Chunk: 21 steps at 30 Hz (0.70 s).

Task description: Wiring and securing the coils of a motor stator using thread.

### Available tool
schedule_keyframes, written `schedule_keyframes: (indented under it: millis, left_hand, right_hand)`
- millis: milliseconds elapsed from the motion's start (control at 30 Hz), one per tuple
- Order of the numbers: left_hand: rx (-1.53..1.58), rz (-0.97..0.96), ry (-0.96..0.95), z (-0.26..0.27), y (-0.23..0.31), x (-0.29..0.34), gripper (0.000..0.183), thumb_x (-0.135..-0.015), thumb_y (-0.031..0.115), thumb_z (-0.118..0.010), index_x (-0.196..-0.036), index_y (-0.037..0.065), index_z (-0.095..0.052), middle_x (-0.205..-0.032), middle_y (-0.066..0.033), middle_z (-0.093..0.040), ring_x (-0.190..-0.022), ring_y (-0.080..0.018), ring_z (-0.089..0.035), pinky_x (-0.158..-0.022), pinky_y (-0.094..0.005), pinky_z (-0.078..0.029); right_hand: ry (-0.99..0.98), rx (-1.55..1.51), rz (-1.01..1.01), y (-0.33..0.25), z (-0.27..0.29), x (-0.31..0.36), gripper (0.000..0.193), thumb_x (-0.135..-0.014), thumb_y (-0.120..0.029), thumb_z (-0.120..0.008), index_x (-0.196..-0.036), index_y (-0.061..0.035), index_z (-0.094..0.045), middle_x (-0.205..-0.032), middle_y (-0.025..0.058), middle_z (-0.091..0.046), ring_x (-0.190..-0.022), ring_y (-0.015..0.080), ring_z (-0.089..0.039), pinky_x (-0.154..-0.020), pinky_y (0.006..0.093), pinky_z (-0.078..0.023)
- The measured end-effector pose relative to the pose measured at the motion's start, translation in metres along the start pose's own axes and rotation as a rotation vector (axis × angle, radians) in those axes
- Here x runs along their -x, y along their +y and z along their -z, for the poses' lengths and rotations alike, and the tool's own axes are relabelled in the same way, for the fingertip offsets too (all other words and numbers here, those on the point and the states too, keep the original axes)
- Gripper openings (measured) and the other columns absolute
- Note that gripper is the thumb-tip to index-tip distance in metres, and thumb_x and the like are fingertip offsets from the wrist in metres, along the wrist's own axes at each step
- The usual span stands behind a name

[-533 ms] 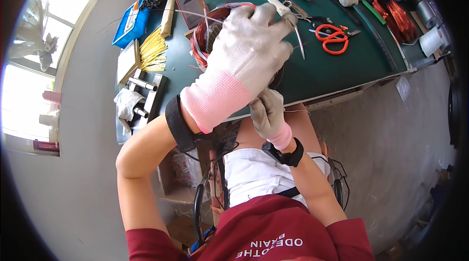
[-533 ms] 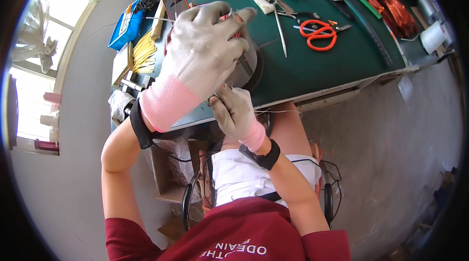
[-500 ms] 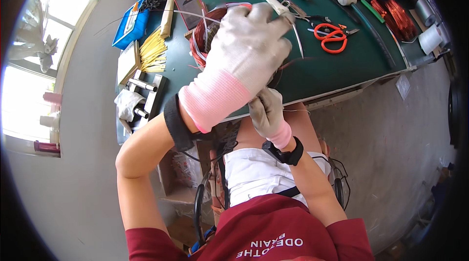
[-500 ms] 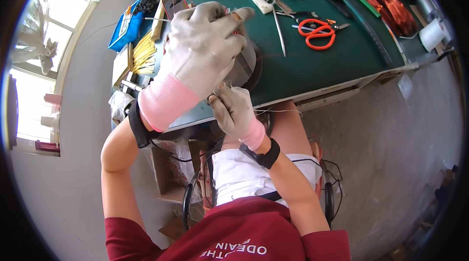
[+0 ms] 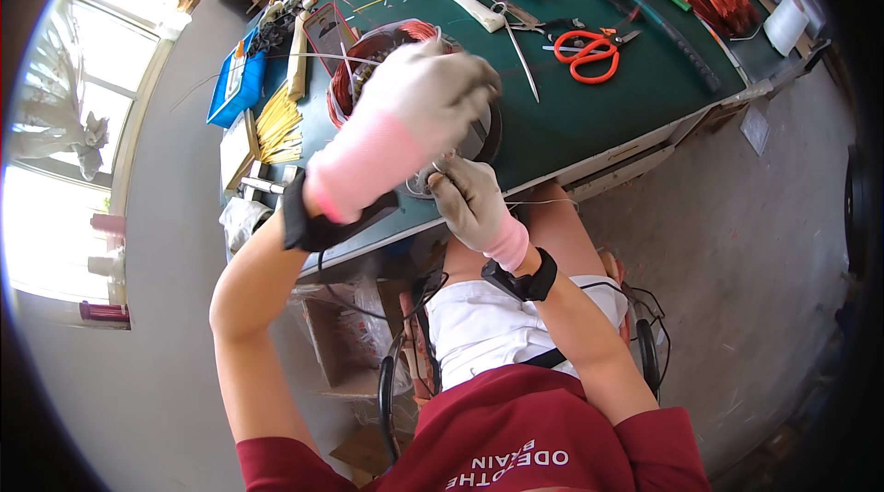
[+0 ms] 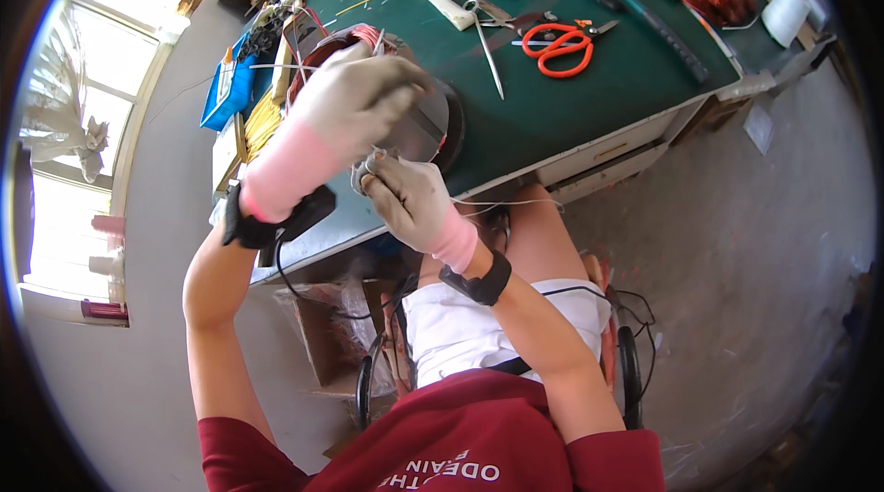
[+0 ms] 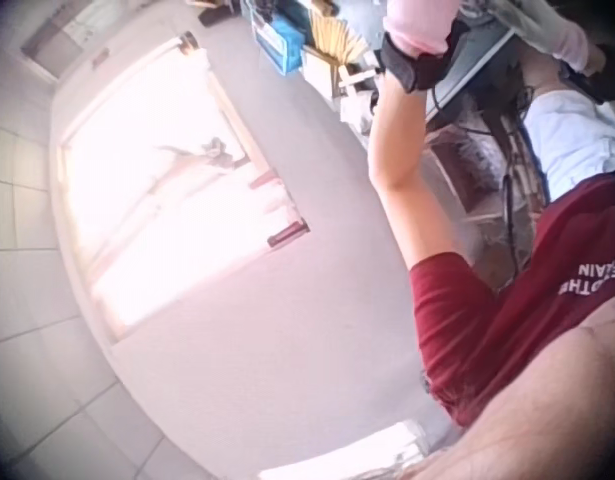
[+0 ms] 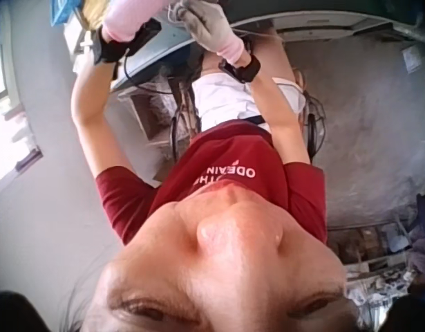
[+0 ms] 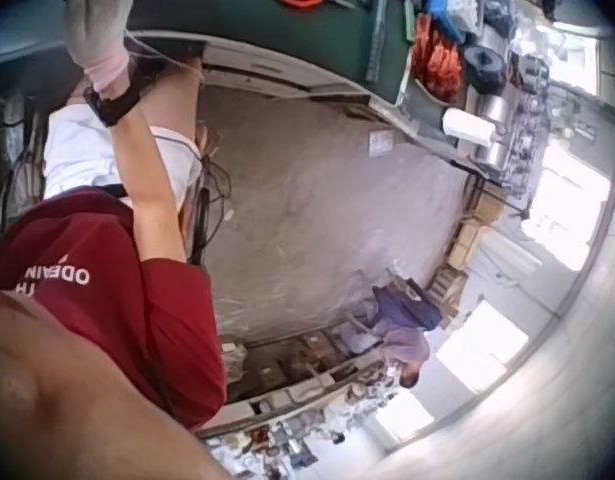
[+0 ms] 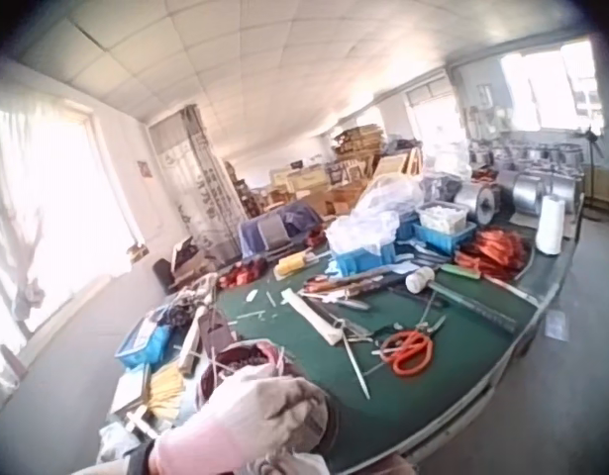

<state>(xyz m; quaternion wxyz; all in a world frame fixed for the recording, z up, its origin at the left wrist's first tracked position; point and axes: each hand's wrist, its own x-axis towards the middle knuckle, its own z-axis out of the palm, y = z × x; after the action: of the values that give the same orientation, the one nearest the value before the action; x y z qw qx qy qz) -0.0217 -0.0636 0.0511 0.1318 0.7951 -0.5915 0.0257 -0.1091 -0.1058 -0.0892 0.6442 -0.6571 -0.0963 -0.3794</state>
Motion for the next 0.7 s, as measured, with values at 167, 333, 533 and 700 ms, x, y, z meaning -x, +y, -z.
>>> schedule_keyframes:
  millis: [167, 333, 533, 700]
  left_hand:
    - [1.088, 0.431, 0.316, 0.040, -0.039, 0.070, 0.041, -0.098, 0.027, -0.051, -0.130, 0.001, -0.050, -0.059, 0.0041, -0.038, -0.046, -0.0035, -0.030, -0.046, -0.0187, -0.026]
    - [0.839, 0.445, 0.520, 0.036, -0.073, 0.078, 0.047, -0.098, 0.023, -0.052, -0.137, -0.001, -0.040, -0.063, 0.0037, -0.038, -0.049, -0.0062, -0.034, -0.050, -0.0201, -0.032]
    - [0.140, -0.111, 0.846, 0.017, -0.023, 0.034, 0.063, -0.091, 0.013, -0.056, -0.143, 0.000, -0.023, -0.146, -0.0212, -0.027, -0.132, -0.0406, -0.035, -0.107, -0.0477, -0.035]
    - [-0.590, -0.300, 0.401, 0.016, -0.035, 0.045, 0.037, -0.084, 0.013, -0.059, -0.120, 0.004, -0.056, -0.135, -0.0173, -0.042, -0.119, -0.0476, -0.042, -0.095, -0.0513, -0.041]
  right_hand:
    - [-0.078, -0.139, -0.016, 0.000, 0.001, -0.007, 0.010, -0.088, -0.004, -0.047, -0.081, 0.0001, -0.053, -0.069, 0.0129, -0.051, -0.060, 0.0312, -0.051, -0.058, 0.0337, -0.043]
    - [-0.089, -0.163, 0.042, 0.004, -0.004, -0.008, 0.012, -0.089, -0.005, -0.046, -0.080, -0.0001, -0.053, -0.069, 0.0127, -0.051, -0.060, 0.0307, -0.051, -0.059, 0.0329, -0.044]
    - [-0.052, -0.185, -0.015, 0.003, -0.003, -0.004, 0.014, -0.090, -0.005, -0.045, -0.080, 0.0007, -0.053, -0.069, 0.0121, -0.051, -0.059, 0.0288, -0.049, -0.060, 0.0328, -0.043]
    - [-0.066, -0.190, -0.027, 0.001, -0.003, -0.001, 0.017, -0.092, -0.009, -0.045, -0.082, 0.0010, -0.054, -0.070, 0.0126, -0.052, -0.060, 0.0259, -0.051, -0.061, 0.0325, -0.044]
